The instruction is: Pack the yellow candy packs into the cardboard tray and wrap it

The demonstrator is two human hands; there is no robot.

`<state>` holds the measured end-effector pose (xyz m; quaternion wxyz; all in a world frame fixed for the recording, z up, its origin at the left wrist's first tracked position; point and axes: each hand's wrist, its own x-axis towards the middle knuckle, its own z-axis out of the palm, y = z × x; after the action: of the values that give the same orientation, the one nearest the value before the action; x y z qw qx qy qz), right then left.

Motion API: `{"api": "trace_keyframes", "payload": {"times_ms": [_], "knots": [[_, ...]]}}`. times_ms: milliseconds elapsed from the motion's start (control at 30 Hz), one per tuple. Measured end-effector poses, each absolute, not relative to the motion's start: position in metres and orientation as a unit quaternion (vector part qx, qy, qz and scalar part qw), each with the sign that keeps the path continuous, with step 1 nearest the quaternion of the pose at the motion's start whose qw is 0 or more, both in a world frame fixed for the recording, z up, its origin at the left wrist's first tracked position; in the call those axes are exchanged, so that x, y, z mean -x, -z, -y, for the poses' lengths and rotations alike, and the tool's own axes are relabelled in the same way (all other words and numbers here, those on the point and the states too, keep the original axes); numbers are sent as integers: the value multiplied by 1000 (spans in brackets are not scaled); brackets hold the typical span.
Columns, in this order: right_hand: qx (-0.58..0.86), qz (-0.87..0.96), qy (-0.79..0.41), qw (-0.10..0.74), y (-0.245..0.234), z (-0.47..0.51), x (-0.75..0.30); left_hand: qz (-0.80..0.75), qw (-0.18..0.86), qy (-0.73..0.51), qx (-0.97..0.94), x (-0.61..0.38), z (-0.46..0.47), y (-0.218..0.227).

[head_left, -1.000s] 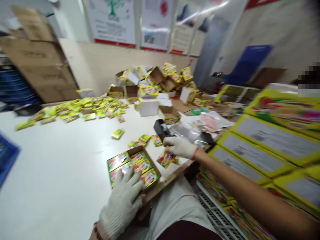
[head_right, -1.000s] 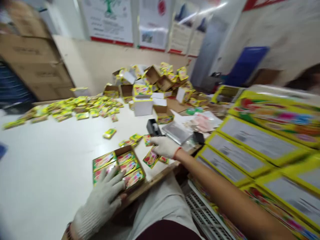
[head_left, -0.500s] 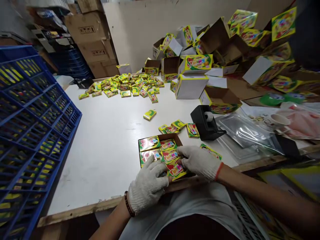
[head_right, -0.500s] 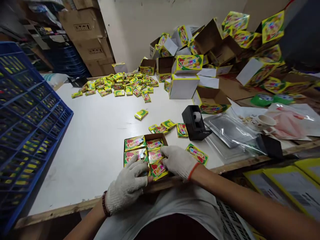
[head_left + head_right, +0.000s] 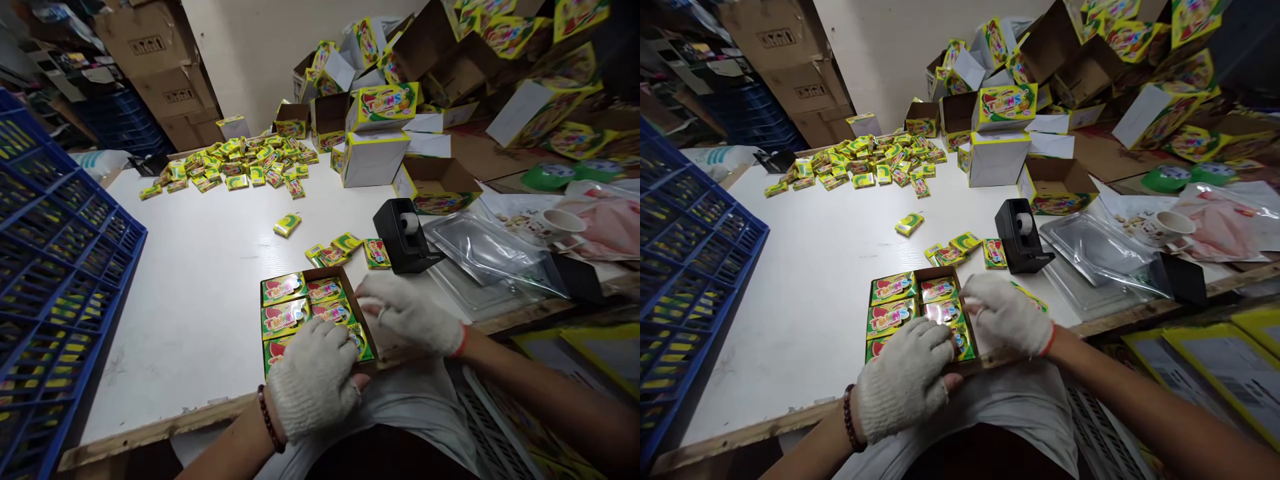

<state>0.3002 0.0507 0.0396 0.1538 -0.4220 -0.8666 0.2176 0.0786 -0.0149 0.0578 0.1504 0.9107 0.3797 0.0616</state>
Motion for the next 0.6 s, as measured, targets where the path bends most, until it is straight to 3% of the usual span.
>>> {"api": "trace_keyframes", "payload": {"times_ms": [67,167,300,400,500,600], "knots": [[548,812,-183,82,-38,-62,-326,-379,154,-1,-912,-95,8,-59],[630,752,-159,-115,-25,-72,-352,-389,193,89,-896,-110,-3,-59],[600,759,-192,-162,-9,-75,-355,-406,223,130,-877,-111,-7,-61],[624,751,-189,-108,-16,-79,-351,-373,214,105,-897,-105,-3,-66],[634,739,-222,53,-40,-84,-346,-364,230,124,-894,-105,-2,-73],[613,686,-340,193,-68,-85,-332,-390,253,174,-868,-111,-5,-80]]}}
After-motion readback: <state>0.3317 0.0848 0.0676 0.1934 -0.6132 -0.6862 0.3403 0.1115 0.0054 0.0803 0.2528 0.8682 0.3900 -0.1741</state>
